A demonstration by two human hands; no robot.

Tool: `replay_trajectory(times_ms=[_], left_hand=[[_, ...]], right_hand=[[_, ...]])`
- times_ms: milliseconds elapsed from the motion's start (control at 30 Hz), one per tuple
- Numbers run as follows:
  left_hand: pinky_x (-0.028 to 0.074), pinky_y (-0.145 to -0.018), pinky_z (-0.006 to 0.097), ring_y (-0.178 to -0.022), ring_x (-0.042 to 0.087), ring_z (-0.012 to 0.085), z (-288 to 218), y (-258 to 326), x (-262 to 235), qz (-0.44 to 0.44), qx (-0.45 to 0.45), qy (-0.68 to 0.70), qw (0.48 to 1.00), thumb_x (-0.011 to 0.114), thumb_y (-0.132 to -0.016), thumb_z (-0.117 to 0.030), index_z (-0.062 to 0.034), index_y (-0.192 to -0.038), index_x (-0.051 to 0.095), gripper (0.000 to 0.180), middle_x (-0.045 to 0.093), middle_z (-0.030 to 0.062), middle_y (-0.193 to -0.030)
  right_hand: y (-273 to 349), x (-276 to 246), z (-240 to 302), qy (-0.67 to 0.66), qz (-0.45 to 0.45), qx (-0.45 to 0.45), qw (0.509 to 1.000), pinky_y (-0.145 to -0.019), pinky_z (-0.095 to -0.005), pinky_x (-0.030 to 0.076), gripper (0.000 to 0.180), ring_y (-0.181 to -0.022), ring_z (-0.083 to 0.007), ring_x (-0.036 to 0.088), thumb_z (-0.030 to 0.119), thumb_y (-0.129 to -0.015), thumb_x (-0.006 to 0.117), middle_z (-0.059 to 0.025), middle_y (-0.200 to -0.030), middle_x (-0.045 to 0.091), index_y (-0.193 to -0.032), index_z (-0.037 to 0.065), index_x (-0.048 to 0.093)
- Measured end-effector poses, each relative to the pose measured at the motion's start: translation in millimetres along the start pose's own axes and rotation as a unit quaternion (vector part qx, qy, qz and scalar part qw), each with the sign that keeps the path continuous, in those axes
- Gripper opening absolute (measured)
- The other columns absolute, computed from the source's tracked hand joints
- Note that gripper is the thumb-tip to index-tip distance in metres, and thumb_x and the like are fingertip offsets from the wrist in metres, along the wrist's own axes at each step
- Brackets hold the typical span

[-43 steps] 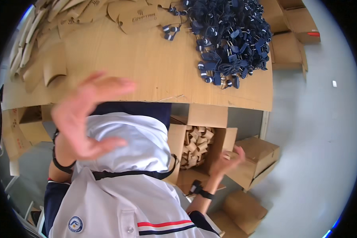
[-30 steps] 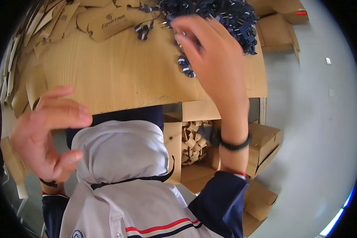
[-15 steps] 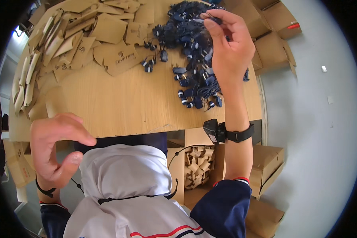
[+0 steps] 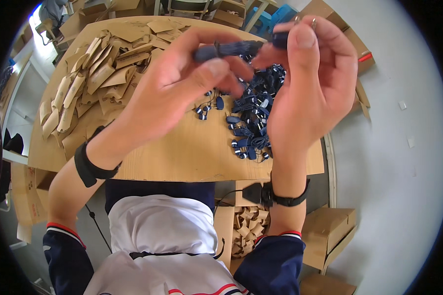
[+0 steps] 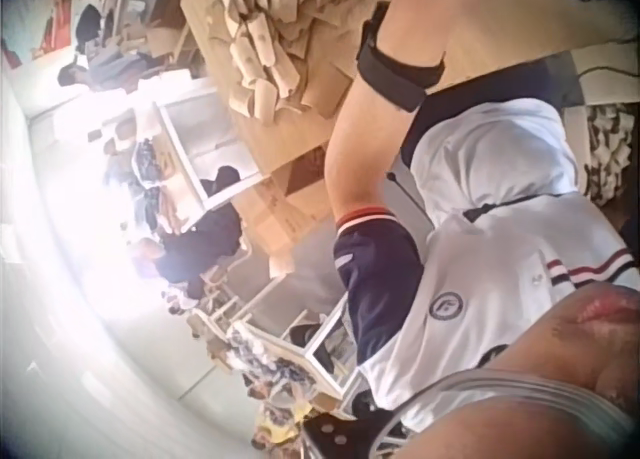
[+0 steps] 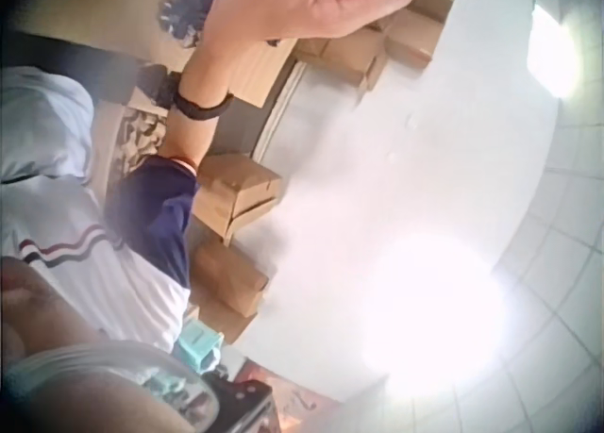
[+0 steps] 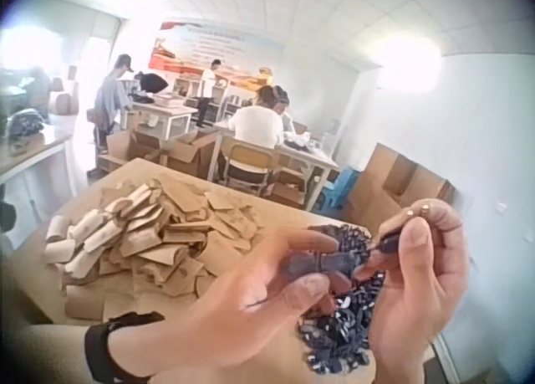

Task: The recorder is placing small coiled cables with plastic ends into small cardboard sleeves and folding the ends to secure them.

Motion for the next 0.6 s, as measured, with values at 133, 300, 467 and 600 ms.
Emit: replay_trajectory(times_ms=[133,300,467,600], left_hand=[[0.046,-0.071,0.025,-0.079,0.059,0.0126,-18.3,23.1,-12.7,0.042,-0.040,-0.001,0.998,0.054,-0.099,-0.036,0.0008,-0.126,0.045,0.046,0.061,0.0092,-0.092],[0.042,-0.057,0.026,-0.064,0.054,0.0097,-43.0,44.5,-28.7,0.194,-0.177,-0.152,0.953,0.059,-0.094,-0.049,0.0002,-0.105,0.057,0.051,0.060,0.0040,-0.077],[0.041,-0.052,0.026,-0.057,0.053,0.0095,-59.8,40.0,-42.6,0.233,-0.158,-0.296,0.913,0.063,-0.091,-0.049,0.0003,-0.080,0.063,0.050,0.060,0.0019,-0.063],[0.037,-0.048,0.025,-0.052,0.050,0.0070,-63.3,48.7,-50.9,0.238,-0.274,-0.310,0.879,0.059,-0.093,-0.050,-0.0026,-0.067,0.062,0.054,0.058,-0.0001,-0.058]], right_hand=[[25.3,-3.6,3.6,-0.118,0.044,0.198,0.972,-0.044,-0.0214,0.038,0.021,-0.052,-0.0072,0.050,0.017,-0.098,0.056,-0.0083,-0.083,0.063,-0.107,-0.002,0.057],[44.2,-4.8,-2.2,-0.176,0.159,0.351,0.906,-0.043,-0.0161,0.030,0.016,-0.051,-0.0008,0.042,0.015,-0.095,0.060,-0.0019,-0.081,0.062,-0.103,0.001,0.063],[55.9,12.3,2.7,-0.093,0.319,0.303,0.893,-0.047,-0.0152,0.034,0.042,-0.060,-0.0042,0.048,0.031,-0.083,0.077,-0.0082,-0.085,0.059,-0.105,0.000,0.061],[55.2,31.9,23.5,-0.053,0.347,0.366,0.862,-0.048,-0.0155,0.036,0.054,-0.063,-0.0040,0.052,0.021,-0.078,0.080,-0.0056,-0.089,0.063,-0.120,-0.004,0.058]])
Point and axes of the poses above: each hand's wrist, its own y-axis away from the middle knuckle, its own x-axis out of the palm, z = x × y, the point moved 3 cm from there along -y, towards the middle knuckle
